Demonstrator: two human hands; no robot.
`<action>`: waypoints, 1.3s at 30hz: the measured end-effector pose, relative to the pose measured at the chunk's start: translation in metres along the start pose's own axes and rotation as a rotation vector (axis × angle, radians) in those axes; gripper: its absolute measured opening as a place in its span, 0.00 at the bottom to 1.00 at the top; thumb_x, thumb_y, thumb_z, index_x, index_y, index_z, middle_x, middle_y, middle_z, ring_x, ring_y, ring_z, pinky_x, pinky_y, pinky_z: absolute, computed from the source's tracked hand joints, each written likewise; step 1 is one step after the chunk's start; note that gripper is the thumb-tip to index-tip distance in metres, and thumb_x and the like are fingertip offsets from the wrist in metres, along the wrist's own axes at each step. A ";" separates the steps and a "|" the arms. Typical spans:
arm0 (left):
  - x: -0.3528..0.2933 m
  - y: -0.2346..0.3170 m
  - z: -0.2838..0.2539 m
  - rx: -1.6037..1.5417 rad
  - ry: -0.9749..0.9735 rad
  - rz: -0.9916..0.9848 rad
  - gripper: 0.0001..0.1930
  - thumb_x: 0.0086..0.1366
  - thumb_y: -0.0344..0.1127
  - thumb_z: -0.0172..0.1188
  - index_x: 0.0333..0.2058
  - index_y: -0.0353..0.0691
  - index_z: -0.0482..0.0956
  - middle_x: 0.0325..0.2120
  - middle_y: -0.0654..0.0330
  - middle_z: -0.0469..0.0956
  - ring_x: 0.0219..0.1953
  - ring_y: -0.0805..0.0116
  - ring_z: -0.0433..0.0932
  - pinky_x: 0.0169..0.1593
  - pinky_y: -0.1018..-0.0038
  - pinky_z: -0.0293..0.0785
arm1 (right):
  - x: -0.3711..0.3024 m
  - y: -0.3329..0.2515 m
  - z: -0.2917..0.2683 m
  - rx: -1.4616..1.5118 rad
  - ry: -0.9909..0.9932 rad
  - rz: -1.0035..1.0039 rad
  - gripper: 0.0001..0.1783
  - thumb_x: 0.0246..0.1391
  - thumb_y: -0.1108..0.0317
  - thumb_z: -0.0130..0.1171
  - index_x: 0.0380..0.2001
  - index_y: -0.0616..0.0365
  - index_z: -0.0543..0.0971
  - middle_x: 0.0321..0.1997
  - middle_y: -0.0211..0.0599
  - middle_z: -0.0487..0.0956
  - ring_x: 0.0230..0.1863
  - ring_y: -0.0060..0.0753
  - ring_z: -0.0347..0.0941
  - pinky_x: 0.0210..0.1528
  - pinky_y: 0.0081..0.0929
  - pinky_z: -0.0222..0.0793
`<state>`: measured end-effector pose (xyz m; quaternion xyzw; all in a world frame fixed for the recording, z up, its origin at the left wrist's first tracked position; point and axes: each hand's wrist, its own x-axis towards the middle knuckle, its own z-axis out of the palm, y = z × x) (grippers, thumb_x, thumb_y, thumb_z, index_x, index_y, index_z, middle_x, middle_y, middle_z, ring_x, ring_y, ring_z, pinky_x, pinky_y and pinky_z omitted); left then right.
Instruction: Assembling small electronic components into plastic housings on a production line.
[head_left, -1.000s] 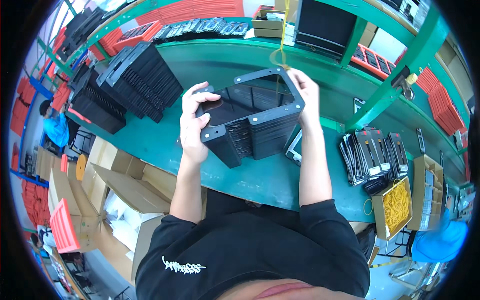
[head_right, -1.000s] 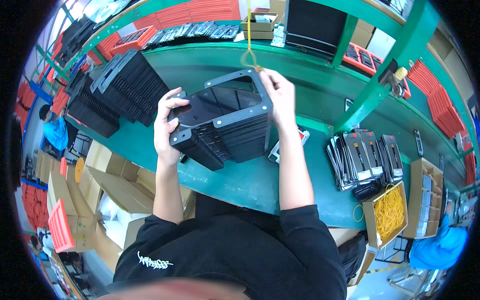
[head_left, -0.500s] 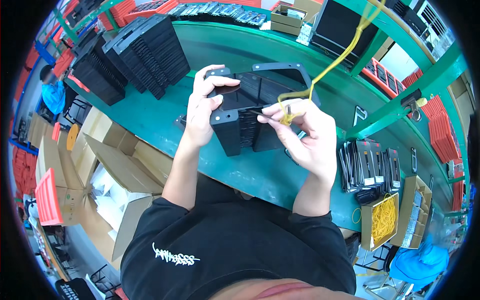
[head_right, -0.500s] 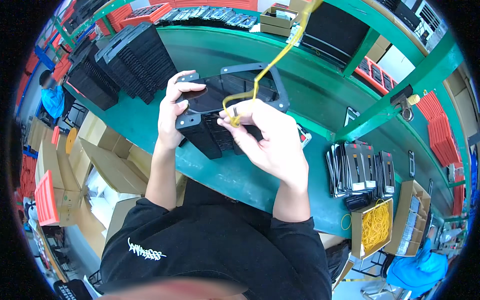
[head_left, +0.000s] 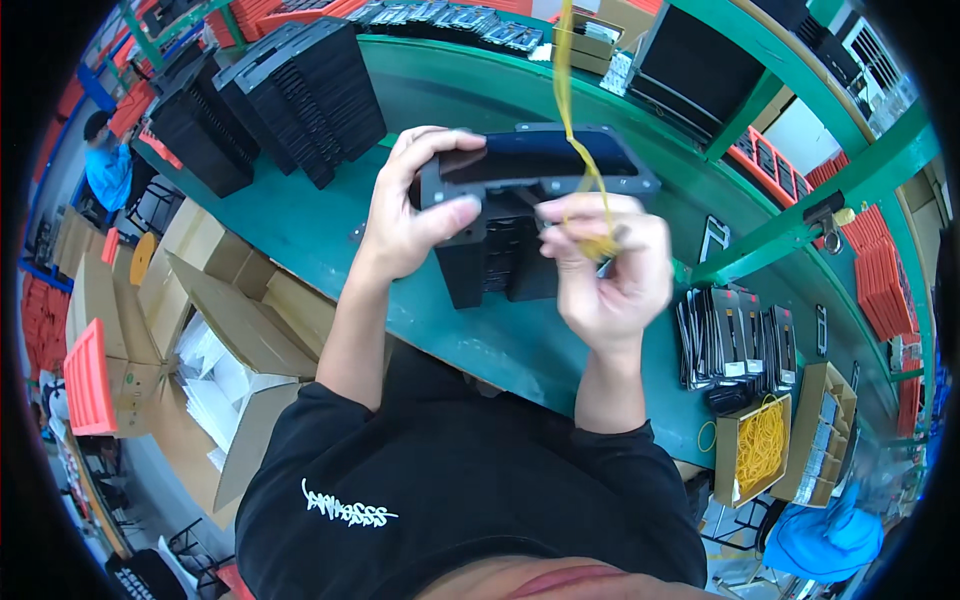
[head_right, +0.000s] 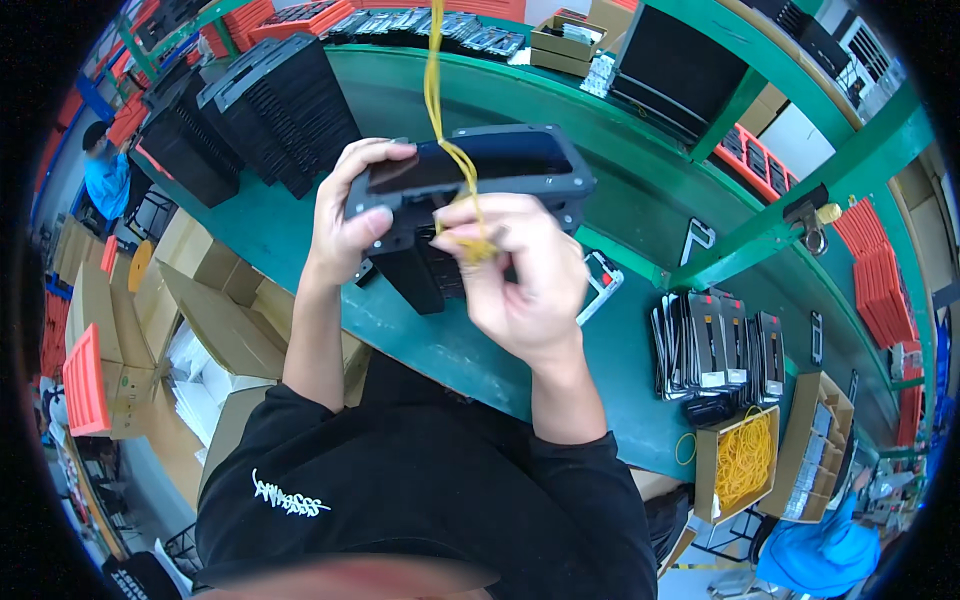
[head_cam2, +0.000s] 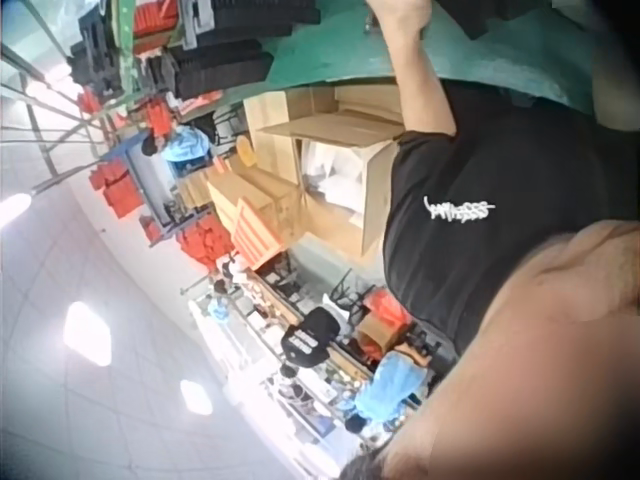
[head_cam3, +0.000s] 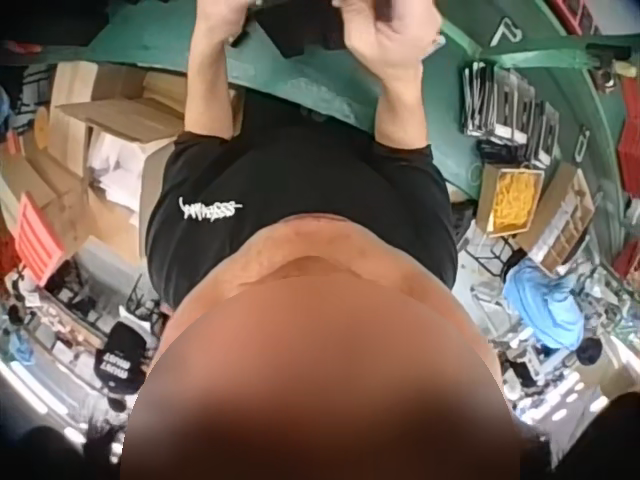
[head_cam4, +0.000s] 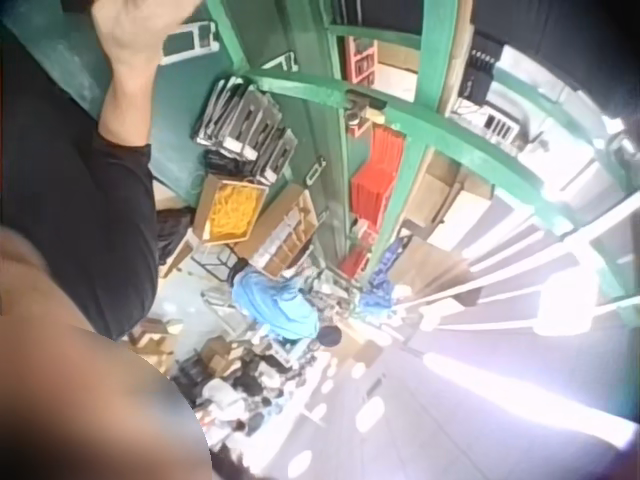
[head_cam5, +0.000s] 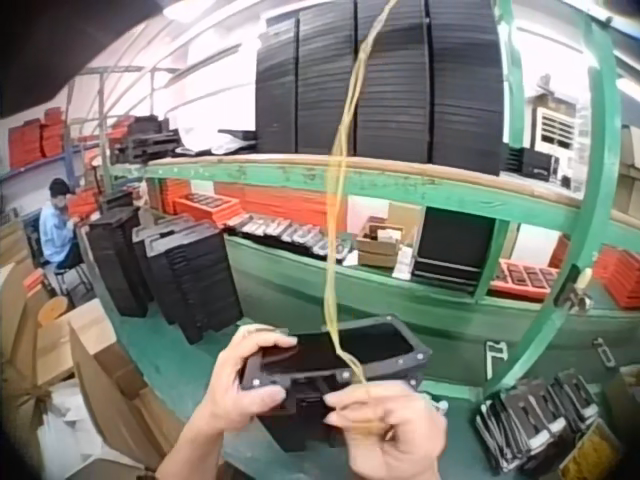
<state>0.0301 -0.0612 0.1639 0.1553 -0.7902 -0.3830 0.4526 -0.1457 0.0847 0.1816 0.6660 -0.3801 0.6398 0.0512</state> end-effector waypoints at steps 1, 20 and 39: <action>0.004 -0.001 0.004 -0.165 0.053 -0.089 0.36 0.56 0.60 0.66 0.54 0.34 0.80 0.51 0.52 0.77 0.58 0.59 0.74 0.65 0.64 0.67 | 0.000 0.000 0.002 0.039 0.102 0.010 0.11 0.60 0.80 0.66 0.38 0.60 0.72 0.47 0.54 0.82 0.30 0.30 0.82 0.30 0.20 0.78; -0.136 -0.124 -0.044 0.724 0.125 -0.283 0.36 0.45 0.42 0.79 0.55 0.43 0.78 0.57 0.44 0.68 0.64 0.43 0.66 0.66 0.54 0.66 | -0.010 0.064 -0.120 -0.328 0.279 0.500 0.06 0.66 0.73 0.63 0.42 0.61 0.77 0.43 0.38 0.84 0.31 0.22 0.78 0.32 0.16 0.71; -0.140 -0.119 -0.040 0.751 0.111 -0.365 0.41 0.47 0.42 0.79 0.61 0.45 0.72 0.59 0.42 0.66 0.64 0.40 0.65 0.66 0.52 0.66 | -0.094 0.088 -0.131 -0.988 -0.778 0.745 0.11 0.55 0.64 0.67 0.33 0.61 0.81 0.33 0.50 0.84 0.38 0.55 0.82 0.41 0.48 0.76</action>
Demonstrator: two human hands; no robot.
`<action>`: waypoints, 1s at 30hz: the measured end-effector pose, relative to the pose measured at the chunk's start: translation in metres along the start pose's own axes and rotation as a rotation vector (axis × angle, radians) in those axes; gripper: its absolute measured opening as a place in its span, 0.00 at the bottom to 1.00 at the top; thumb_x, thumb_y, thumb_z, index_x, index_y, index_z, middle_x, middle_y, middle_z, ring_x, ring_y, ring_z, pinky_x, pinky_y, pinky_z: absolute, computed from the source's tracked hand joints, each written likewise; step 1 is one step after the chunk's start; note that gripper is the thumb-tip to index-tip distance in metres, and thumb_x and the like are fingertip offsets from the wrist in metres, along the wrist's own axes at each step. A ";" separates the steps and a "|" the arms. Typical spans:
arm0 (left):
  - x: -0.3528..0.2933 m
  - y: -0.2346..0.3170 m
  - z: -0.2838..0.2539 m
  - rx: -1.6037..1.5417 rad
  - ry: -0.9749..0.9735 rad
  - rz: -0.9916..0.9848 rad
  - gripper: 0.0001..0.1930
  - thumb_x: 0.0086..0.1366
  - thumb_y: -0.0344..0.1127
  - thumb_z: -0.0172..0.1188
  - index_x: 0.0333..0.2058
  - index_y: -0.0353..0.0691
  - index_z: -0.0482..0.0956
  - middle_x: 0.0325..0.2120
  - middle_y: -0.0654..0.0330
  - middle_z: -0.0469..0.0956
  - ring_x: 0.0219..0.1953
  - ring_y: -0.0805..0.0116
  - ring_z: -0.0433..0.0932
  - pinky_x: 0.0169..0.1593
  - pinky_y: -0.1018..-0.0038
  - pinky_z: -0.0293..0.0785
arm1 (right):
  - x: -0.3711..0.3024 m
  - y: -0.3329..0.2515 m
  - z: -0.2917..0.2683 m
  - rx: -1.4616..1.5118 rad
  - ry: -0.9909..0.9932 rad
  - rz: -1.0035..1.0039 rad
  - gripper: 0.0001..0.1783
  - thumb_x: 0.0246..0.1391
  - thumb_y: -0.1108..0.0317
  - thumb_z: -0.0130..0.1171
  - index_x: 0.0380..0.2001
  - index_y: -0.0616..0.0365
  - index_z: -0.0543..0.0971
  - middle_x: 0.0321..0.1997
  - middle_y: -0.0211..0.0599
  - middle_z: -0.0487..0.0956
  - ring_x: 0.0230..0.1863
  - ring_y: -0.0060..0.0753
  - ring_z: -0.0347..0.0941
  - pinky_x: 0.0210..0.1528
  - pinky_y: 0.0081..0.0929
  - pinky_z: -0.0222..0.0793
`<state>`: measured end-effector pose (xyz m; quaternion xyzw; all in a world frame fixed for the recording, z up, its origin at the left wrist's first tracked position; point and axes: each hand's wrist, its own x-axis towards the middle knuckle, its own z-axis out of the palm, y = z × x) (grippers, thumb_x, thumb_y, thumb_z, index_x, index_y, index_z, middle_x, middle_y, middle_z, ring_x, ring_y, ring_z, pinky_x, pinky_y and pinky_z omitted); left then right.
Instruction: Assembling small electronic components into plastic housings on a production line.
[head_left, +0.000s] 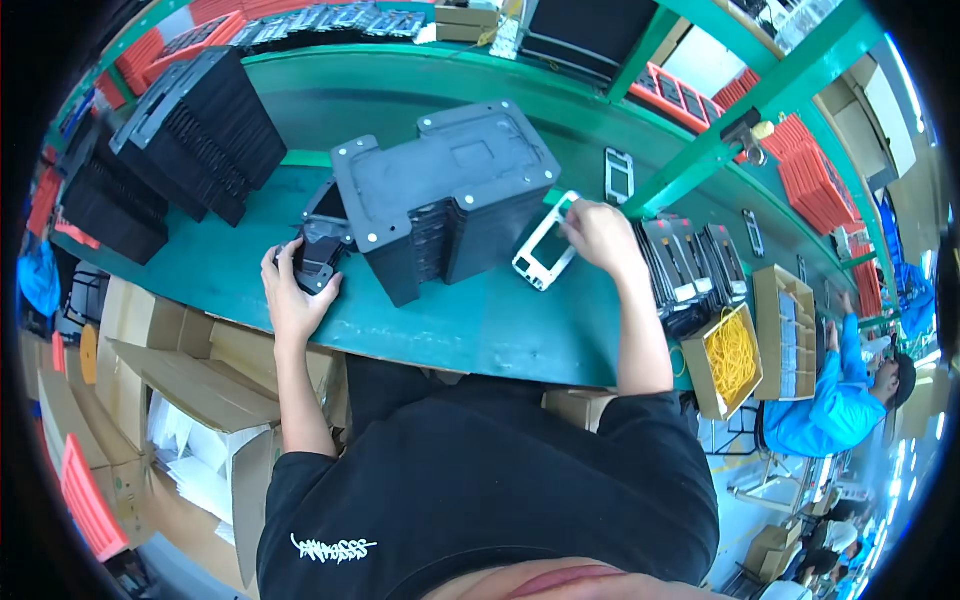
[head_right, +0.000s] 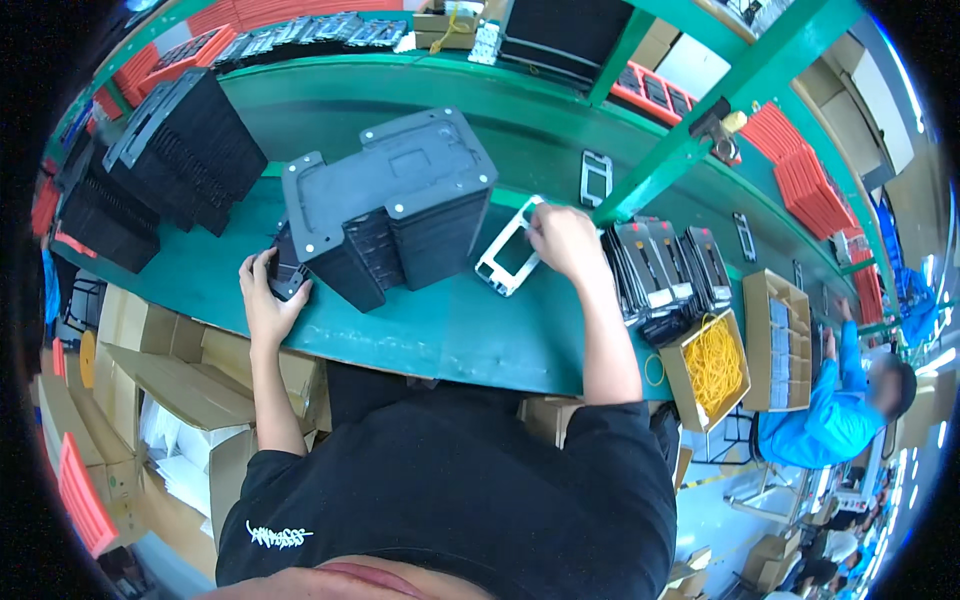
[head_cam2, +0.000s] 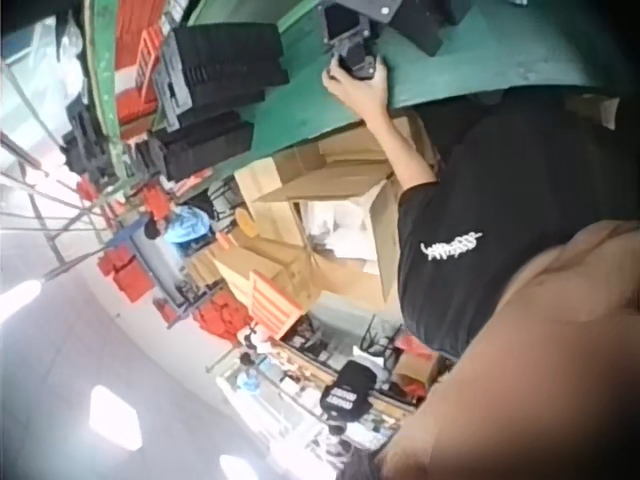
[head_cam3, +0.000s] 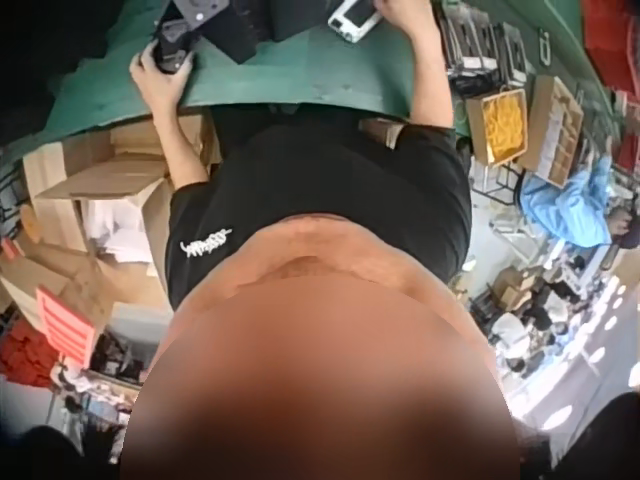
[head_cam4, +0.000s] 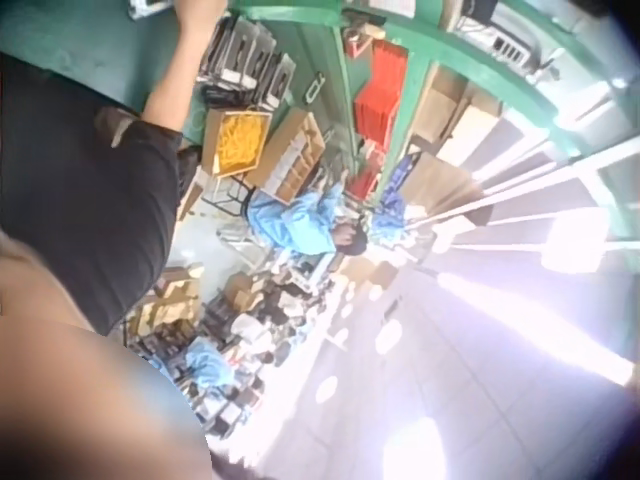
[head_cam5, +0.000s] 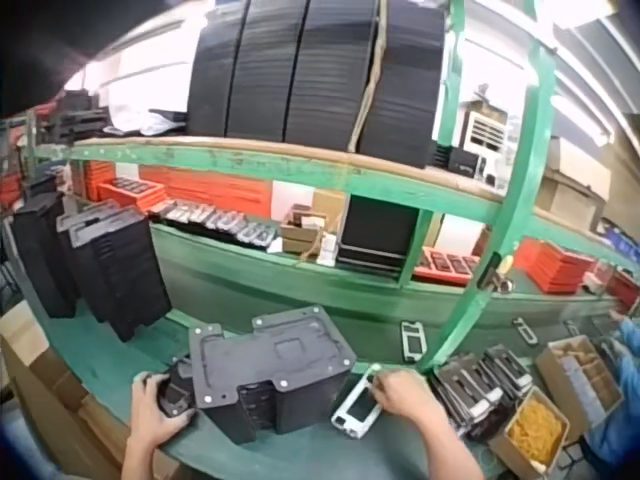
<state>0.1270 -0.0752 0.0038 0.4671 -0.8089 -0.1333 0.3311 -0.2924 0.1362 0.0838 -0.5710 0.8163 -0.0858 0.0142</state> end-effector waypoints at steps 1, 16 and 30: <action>-0.001 -0.001 0.000 -0.002 -0.010 -0.004 0.41 0.47 0.42 0.79 0.61 0.45 0.72 0.59 0.42 0.66 0.64 0.40 0.65 0.66 0.52 0.66 | -0.003 -0.007 -0.019 0.043 0.039 0.002 0.11 0.55 0.63 0.67 0.32 0.61 0.80 0.33 0.48 0.85 0.39 0.55 0.82 0.41 0.48 0.76; 0.007 -0.002 -0.019 -0.119 -0.074 0.021 0.50 0.45 0.46 0.81 0.68 0.47 0.67 0.66 0.43 0.63 0.70 0.43 0.63 0.69 0.52 0.64 | -0.039 -0.041 -0.147 0.266 -0.075 0.004 0.11 0.52 0.66 0.66 0.31 0.63 0.79 0.23 0.38 0.82 0.25 0.33 0.79 0.30 0.31 0.73; 0.061 0.156 -0.092 -0.515 -0.048 0.399 0.61 0.40 0.59 0.83 0.71 0.41 0.63 0.70 0.42 0.62 0.71 0.42 0.64 0.72 0.51 0.60 | 0.051 -0.170 -0.133 0.015 0.294 -0.173 0.15 0.54 0.59 0.65 0.27 0.63 0.86 0.22 0.48 0.82 0.28 0.48 0.81 0.37 0.42 0.77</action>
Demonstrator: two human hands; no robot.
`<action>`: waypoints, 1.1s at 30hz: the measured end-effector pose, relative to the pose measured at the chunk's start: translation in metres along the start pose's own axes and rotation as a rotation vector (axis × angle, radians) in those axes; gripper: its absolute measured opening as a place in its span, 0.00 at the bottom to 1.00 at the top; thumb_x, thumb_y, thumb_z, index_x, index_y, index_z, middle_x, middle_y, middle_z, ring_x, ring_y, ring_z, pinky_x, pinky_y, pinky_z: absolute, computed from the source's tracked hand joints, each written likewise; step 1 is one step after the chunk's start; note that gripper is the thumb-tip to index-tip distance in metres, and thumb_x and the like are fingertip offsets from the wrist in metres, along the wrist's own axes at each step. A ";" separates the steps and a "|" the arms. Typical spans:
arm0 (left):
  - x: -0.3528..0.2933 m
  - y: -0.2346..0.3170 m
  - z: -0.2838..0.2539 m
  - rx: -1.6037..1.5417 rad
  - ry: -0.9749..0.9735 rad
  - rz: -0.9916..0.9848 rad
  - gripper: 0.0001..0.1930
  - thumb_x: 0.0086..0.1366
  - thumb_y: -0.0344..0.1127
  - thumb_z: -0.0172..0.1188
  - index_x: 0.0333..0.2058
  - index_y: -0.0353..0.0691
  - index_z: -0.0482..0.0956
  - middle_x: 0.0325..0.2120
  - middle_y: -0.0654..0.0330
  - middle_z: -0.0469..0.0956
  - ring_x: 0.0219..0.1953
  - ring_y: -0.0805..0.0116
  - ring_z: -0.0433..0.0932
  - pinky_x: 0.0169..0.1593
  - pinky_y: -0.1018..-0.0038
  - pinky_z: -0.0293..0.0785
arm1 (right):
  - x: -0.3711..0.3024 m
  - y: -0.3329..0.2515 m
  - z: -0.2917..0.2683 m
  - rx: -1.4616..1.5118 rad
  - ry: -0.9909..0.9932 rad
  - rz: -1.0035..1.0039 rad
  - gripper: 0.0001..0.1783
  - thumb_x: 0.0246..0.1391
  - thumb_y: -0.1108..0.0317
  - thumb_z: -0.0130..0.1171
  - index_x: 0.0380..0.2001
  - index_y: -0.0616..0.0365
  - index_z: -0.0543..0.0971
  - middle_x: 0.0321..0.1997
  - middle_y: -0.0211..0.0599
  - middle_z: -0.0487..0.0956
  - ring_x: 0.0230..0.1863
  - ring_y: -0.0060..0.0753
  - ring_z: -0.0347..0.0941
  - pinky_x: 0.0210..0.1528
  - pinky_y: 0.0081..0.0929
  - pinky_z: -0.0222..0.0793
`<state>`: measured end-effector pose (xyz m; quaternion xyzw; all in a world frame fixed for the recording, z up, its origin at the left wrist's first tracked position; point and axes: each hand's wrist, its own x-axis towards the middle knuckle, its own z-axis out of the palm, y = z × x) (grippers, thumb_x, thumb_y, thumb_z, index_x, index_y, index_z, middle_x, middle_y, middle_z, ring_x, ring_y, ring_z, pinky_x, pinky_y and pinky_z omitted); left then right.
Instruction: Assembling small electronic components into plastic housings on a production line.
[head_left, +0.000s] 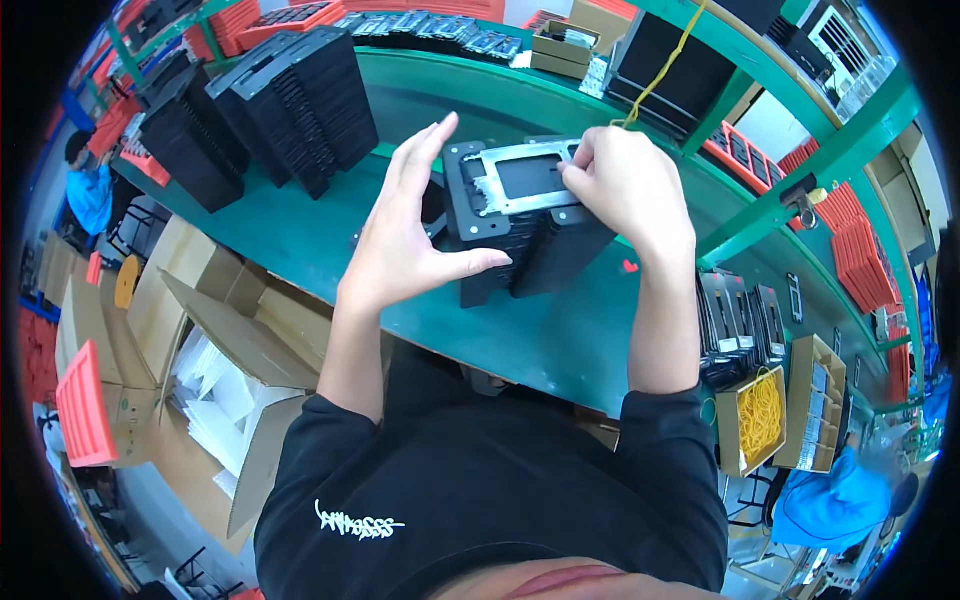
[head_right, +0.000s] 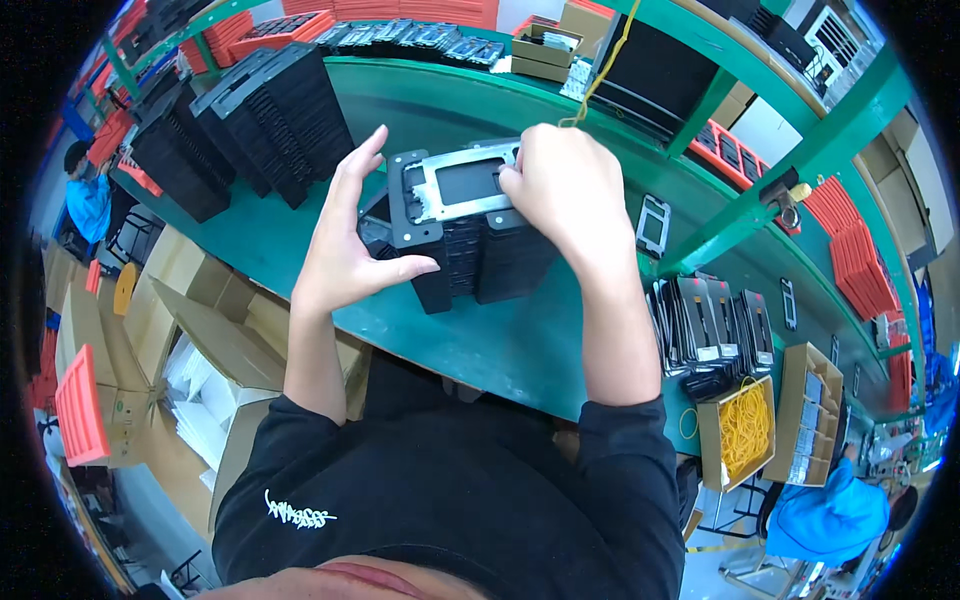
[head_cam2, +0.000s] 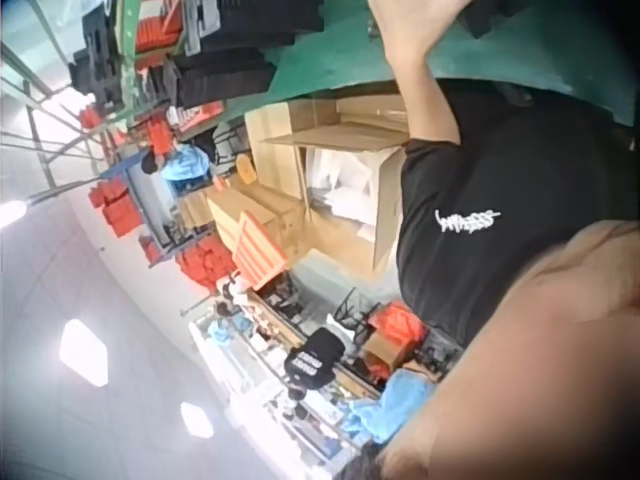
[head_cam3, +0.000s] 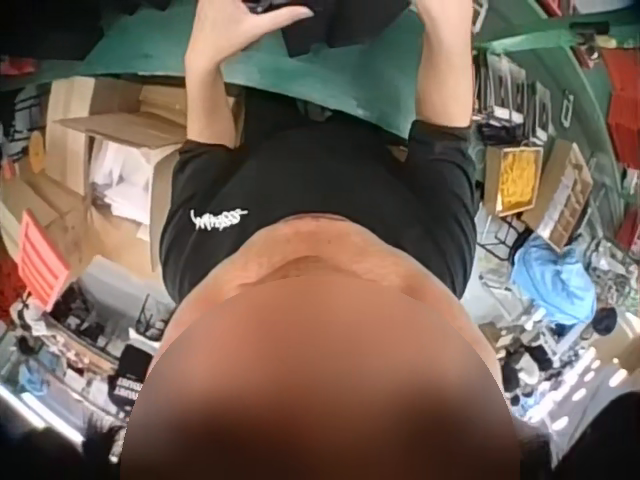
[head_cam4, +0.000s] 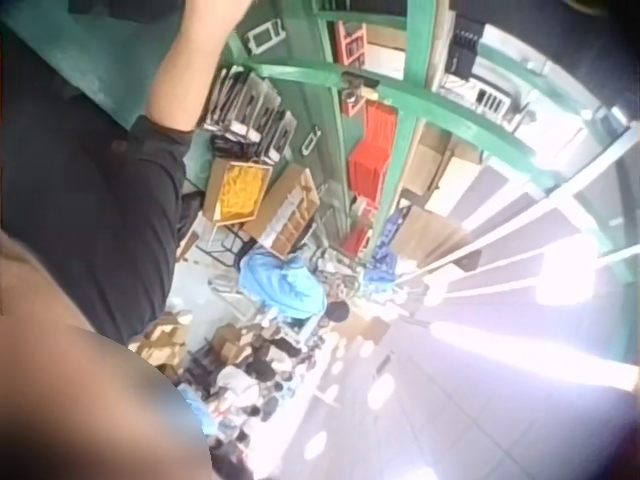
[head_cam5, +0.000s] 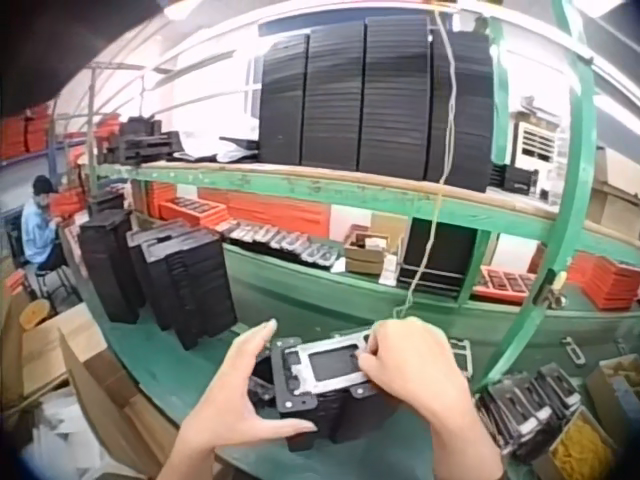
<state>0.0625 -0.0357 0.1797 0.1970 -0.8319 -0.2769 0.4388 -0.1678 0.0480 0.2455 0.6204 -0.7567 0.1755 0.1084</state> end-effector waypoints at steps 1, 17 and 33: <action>0.000 0.003 -0.001 0.056 -0.009 0.003 0.59 0.40 0.60 0.82 0.69 0.40 0.67 0.70 0.42 0.62 0.71 0.40 0.64 0.71 0.51 0.60 | -0.006 -0.004 -0.001 -0.002 0.029 -0.019 0.16 0.56 0.59 0.65 0.27 0.63 0.86 0.22 0.50 0.82 0.29 0.51 0.81 0.38 0.44 0.77; -0.026 0.041 0.010 -0.350 0.016 0.230 0.27 0.54 0.62 0.73 0.29 0.38 0.85 0.56 0.40 0.76 0.63 0.34 0.71 0.67 0.43 0.63 | -0.071 0.071 0.007 0.490 0.266 -0.236 0.10 0.61 0.67 0.62 0.38 0.62 0.87 0.35 0.46 0.83 0.41 0.50 0.79 0.48 0.44 0.73; -0.115 0.011 0.096 -0.962 -0.849 -0.408 0.35 0.69 0.47 0.63 0.66 0.31 0.65 0.64 0.46 0.69 0.61 0.52 0.75 0.65 0.58 0.72 | -0.251 0.138 0.052 -0.117 0.558 0.507 0.14 0.56 0.76 0.64 0.46 0.61 0.85 0.46 0.46 0.86 0.51 0.45 0.83 0.58 0.38 0.74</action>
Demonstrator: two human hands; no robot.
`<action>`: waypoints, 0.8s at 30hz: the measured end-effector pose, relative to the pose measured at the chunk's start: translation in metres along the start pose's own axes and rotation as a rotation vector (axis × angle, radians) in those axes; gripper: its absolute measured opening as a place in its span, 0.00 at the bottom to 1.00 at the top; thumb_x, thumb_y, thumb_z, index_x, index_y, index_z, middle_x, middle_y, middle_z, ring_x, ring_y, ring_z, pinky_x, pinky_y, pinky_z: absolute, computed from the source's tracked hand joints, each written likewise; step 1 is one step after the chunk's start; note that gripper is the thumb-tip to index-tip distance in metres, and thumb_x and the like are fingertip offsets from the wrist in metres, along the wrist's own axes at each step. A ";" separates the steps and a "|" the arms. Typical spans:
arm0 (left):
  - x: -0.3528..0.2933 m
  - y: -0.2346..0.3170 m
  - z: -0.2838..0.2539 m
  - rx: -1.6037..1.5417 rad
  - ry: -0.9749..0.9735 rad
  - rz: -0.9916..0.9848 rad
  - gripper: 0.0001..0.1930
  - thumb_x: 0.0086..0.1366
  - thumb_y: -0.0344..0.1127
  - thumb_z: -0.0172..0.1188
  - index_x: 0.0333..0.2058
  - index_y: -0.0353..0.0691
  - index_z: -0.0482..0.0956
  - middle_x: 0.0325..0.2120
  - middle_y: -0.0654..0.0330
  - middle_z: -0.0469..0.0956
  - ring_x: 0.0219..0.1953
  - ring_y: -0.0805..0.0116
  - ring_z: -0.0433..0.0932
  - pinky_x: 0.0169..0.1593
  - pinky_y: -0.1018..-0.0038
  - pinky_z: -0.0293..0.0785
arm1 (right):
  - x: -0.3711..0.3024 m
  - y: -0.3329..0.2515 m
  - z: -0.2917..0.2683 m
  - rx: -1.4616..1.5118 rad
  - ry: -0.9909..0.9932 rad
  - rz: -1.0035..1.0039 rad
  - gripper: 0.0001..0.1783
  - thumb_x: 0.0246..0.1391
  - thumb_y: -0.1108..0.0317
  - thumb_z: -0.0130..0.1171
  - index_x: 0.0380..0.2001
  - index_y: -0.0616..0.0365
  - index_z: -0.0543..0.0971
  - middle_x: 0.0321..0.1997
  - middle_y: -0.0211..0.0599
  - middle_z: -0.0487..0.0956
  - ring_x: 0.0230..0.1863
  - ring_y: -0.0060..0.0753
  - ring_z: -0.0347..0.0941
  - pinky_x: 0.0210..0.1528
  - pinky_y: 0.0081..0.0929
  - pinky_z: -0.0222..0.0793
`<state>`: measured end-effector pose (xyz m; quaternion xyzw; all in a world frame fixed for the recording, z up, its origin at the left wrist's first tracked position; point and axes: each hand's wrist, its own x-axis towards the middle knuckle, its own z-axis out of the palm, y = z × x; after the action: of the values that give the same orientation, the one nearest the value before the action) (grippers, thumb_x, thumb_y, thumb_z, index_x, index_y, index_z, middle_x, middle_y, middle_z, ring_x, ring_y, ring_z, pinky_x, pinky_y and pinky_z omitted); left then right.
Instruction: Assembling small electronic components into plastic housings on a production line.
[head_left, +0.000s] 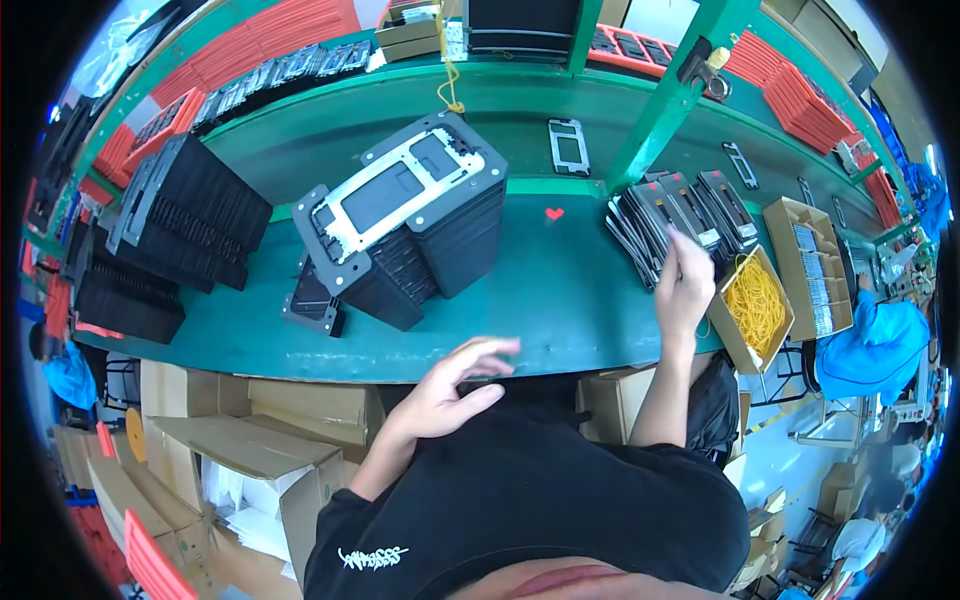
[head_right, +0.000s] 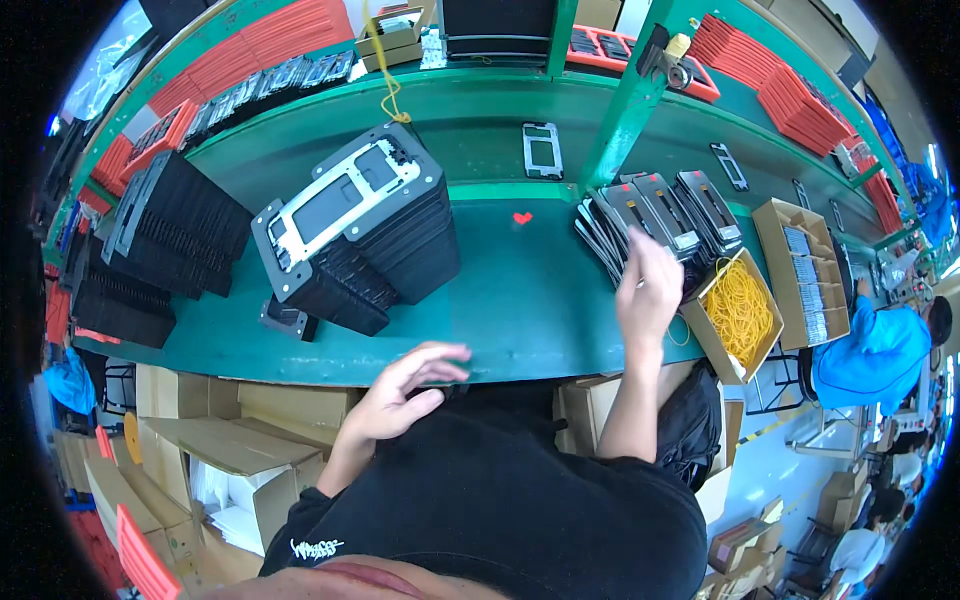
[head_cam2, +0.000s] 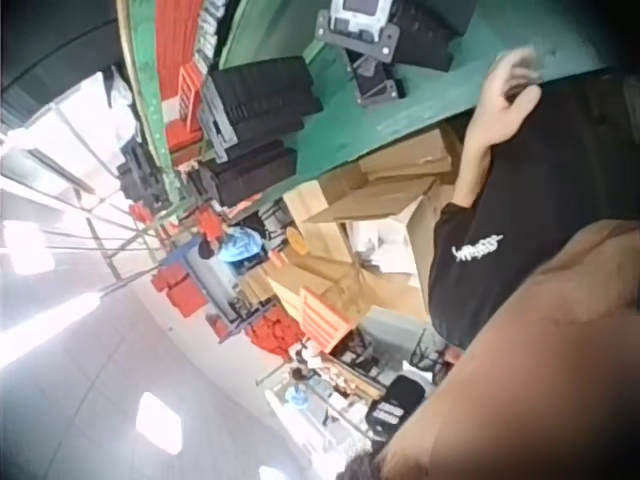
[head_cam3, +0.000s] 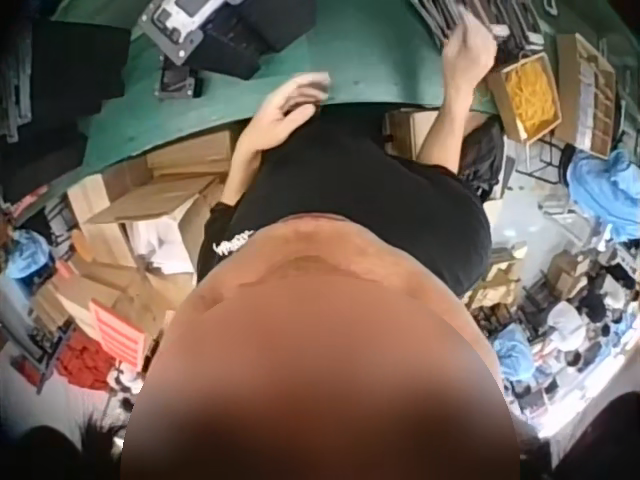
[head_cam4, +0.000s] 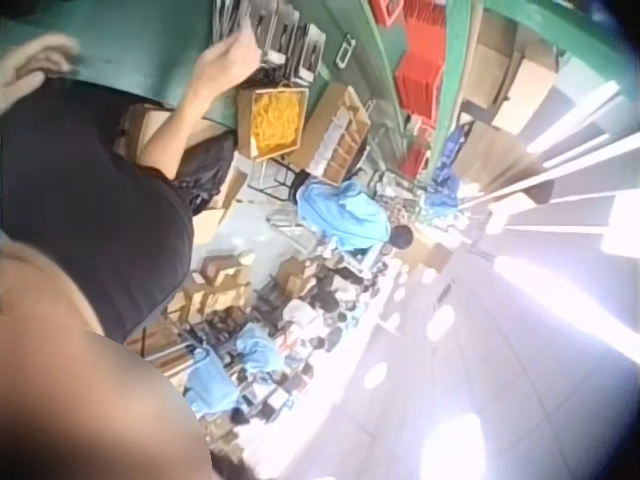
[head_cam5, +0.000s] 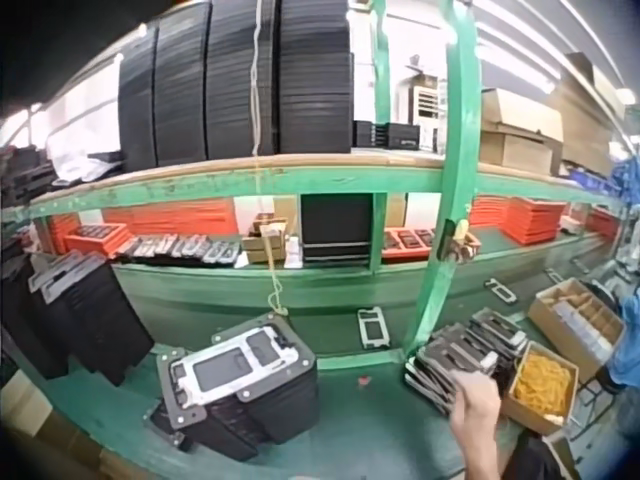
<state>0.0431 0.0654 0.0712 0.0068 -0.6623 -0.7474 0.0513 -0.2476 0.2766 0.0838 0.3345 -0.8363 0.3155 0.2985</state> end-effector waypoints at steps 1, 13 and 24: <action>0.009 0.004 0.010 0.020 0.020 0.001 0.39 0.70 0.45 0.62 0.72 0.32 0.57 0.68 0.45 0.63 0.65 0.52 0.72 0.65 0.58 0.71 | -0.006 -0.020 -0.001 0.206 0.104 -0.012 0.13 0.55 0.78 0.63 0.44 0.62 0.85 0.45 0.46 0.86 0.49 0.43 0.84 0.55 0.37 0.76; 0.013 -0.043 0.026 0.755 0.220 0.205 0.49 0.66 0.41 0.68 0.77 0.43 0.45 0.62 0.39 0.56 0.61 0.43 0.69 0.59 0.56 0.76 | -0.060 -0.141 0.013 1.558 -0.504 0.480 0.14 0.66 0.72 0.59 0.53 0.63 0.78 0.48 0.32 0.78 0.50 0.26 0.74 0.55 0.27 0.71; -0.022 -0.040 0.012 0.150 0.168 -0.041 0.37 0.72 0.38 0.61 0.73 0.39 0.53 0.59 0.44 0.67 0.50 0.56 0.76 0.49 0.62 0.82 | 0.009 -0.082 0.070 1.309 -0.877 0.160 0.11 0.63 0.65 0.65 0.32 0.59 0.75 0.38 0.32 0.76 0.38 0.25 0.72 0.42 0.26 0.70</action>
<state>0.0609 0.0836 0.0313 0.0867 -0.7094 -0.6935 0.0905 -0.2118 0.1751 0.0735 0.4749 -0.5437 0.6030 -0.3394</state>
